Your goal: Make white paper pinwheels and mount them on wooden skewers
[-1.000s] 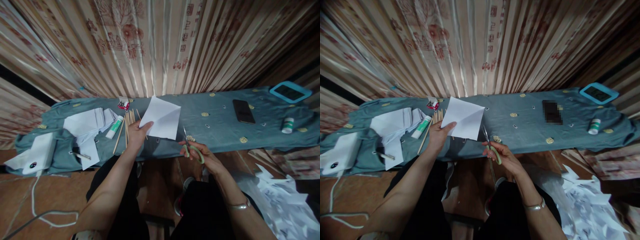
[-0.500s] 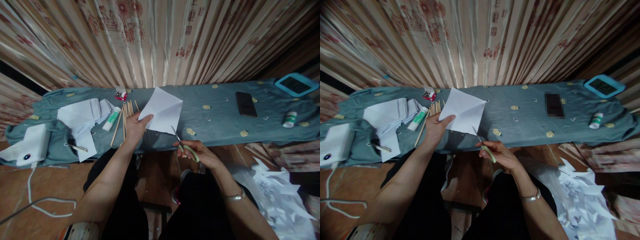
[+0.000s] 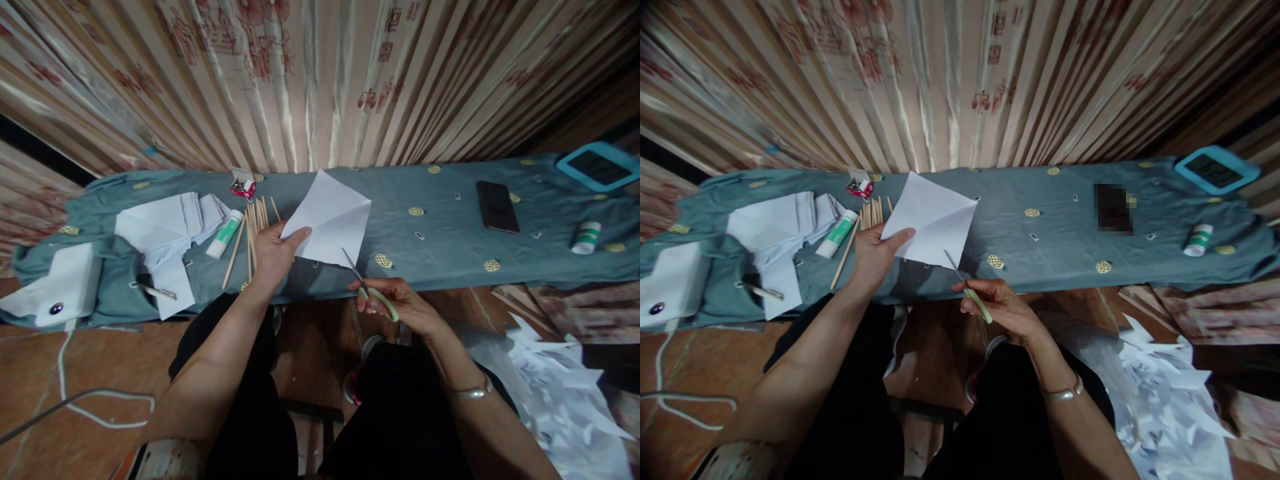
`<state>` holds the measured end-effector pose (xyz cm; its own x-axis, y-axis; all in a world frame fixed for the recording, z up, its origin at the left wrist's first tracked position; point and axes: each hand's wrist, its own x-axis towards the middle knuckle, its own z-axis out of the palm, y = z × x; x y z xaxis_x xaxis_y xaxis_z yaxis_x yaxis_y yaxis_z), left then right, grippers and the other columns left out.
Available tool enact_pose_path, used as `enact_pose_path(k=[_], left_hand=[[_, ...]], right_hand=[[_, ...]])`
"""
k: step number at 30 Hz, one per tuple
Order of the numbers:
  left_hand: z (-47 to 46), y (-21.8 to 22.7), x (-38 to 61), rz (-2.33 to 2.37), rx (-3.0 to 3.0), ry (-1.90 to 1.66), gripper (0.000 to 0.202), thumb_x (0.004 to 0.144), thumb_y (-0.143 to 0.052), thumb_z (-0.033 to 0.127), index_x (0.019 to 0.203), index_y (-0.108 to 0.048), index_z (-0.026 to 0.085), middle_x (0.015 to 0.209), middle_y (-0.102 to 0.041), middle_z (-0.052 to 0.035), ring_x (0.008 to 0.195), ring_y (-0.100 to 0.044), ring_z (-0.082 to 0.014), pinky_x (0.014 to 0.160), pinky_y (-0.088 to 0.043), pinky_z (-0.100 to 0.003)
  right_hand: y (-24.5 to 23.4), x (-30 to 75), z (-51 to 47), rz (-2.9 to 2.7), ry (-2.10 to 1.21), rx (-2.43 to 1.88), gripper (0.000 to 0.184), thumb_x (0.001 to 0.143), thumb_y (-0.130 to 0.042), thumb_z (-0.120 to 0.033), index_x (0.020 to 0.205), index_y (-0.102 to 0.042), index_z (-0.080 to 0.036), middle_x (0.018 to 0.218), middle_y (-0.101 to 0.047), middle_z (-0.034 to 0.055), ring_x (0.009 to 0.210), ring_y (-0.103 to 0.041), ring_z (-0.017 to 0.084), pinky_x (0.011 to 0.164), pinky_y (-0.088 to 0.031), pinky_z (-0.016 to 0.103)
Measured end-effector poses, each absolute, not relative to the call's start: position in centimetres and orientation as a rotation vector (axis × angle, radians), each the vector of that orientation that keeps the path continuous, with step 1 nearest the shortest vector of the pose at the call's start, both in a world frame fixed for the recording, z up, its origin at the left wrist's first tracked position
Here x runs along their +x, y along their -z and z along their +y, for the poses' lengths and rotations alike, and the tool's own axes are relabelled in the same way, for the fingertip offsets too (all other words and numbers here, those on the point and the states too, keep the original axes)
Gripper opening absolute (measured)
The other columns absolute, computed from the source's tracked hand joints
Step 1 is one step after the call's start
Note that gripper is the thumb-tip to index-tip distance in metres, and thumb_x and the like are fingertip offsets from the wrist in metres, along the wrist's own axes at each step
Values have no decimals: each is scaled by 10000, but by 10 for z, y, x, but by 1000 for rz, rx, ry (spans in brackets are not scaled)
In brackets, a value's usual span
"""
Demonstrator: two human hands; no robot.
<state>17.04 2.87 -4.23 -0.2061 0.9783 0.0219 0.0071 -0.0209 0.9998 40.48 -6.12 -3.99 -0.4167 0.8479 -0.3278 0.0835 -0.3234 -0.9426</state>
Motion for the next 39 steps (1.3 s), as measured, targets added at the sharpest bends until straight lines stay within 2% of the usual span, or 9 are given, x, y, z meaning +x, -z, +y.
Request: enact_pose_path(k=[12,18,22,29,39], left_hand=[[29,41,171,1328,1104,-1393,278,573,-803,323,758,-749,122,601,-657,2,513,-553,-125,476,-443,-234],[29,40,171,1345,1093,-1384,313,569,-808,340,782,-752,118,625,-671,-10,537,-571,-138,497,-452,-247],[26,39,173,1336,1067,-1352,322,576,-808,344,806,-753,126,640,-679,-10,547,-576,-137,508,-458,-250],[21,40,177,1310,1058,-1304,264,585,-811,334,743,-744,133,598,-650,7,497,-520,-100,476,-402,-225],[21,38,178,1297,1015,-1305,282,573,-820,332,751,-746,127,614,-669,-5,515,-544,-114,500,-425,-237]], right_hand=[[46,406,-62,-1266,-1807,-1241,491,698,-791,-403,1087,-704,-116,681,-630,13,602,-551,100,541,-465,238],[45,403,-61,-1245,-1806,-1272,489,649,-819,-440,1030,-728,-147,644,-606,-18,587,-560,85,548,-475,225],[43,400,-61,-1247,-1796,-1295,513,634,-825,-453,1037,-725,-151,667,-631,-8,611,-563,89,555,-468,221],[42,398,-62,-1207,-1755,-1299,517,618,-831,-456,1016,-728,-143,657,-637,-7,597,-541,81,534,-441,212],[43,396,-62,-1122,-1803,-1312,522,585,-852,-448,989,-727,-143,616,-607,-24,573,-562,86,525,-460,218]])
